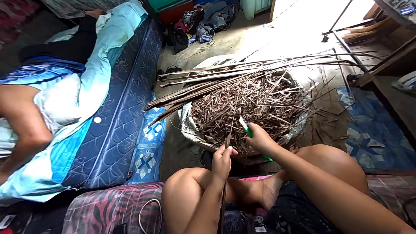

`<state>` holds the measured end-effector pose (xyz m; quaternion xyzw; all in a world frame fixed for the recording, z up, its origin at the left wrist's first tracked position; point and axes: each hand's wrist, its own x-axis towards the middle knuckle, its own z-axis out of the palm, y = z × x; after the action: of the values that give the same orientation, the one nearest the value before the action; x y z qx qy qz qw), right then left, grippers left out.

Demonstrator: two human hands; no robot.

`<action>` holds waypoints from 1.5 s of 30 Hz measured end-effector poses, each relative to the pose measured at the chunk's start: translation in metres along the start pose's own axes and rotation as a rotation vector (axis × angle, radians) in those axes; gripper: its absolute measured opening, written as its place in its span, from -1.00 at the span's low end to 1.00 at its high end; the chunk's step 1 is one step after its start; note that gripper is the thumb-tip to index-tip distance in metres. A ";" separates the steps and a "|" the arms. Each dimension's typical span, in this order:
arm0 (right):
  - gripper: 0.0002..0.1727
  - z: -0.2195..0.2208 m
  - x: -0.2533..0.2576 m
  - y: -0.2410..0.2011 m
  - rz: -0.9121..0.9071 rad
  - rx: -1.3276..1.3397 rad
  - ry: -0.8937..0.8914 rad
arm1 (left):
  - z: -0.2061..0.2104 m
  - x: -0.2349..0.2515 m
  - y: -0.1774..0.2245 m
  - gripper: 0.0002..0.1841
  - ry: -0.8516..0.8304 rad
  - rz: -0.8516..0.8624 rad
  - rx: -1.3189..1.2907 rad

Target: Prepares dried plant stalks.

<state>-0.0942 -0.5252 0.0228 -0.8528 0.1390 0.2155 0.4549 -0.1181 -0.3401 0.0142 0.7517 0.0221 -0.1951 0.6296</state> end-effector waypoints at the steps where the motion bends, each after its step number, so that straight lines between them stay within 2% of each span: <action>1: -0.56 0.004 0.000 0.002 -0.048 -0.032 0.001 | -0.001 0.003 -0.003 -0.67 0.015 0.001 0.056; 5: -0.44 0.018 -0.005 0.004 -0.256 -0.173 -0.174 | -0.004 0.008 -0.004 -0.64 0.077 -0.015 0.377; 7: -0.42 0.027 -0.012 0.000 -0.298 -0.260 -0.268 | -0.002 0.010 -0.007 -0.65 0.109 -0.016 0.474; 12: -0.56 0.048 -0.034 -0.017 -0.176 -0.475 -0.220 | 0.003 0.007 0.004 -0.50 0.103 -0.092 0.753; 15: -0.57 0.055 -0.041 -0.022 -0.126 -0.573 -0.156 | 0.009 0.005 0.009 -0.46 0.086 -0.131 0.865; 22: -0.56 0.051 -0.018 -0.023 0.001 -0.562 -0.021 | 0.021 0.003 0.011 -0.50 0.040 -0.141 0.944; 26: -0.55 0.030 -0.021 -0.029 0.020 -0.526 -0.091 | 0.021 -0.001 0.010 -0.49 0.059 -0.086 0.942; 29: -0.62 0.038 -0.046 -0.034 -0.030 -0.499 -0.190 | 0.018 0.000 0.016 -0.52 0.039 -0.152 0.954; 31: -0.63 0.045 -0.053 -0.035 -0.022 -0.523 -0.229 | 0.017 0.000 0.018 -0.46 0.037 -0.169 0.957; 36: -0.61 0.055 -0.031 -0.027 -0.018 -0.583 -0.068 | 0.022 0.003 0.016 -0.52 0.052 -0.191 0.987; 39: -0.55 0.039 -0.014 -0.027 0.044 -0.561 -0.015 | 0.023 0.001 0.014 -0.47 0.043 -0.143 0.968; 42: -0.56 0.030 -0.021 -0.030 0.020 -0.539 -0.082 | 0.022 0.000 0.013 -0.48 0.045 -0.128 0.951; 45: -0.64 0.042 -0.044 -0.031 -0.020 -0.500 -0.185 | 0.018 0.001 0.020 -0.49 0.022 -0.187 0.925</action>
<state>-0.1290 -0.4715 0.0458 -0.9167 0.0305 0.3157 0.2429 -0.1160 -0.3617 0.0303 0.9500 0.0071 -0.2325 0.2084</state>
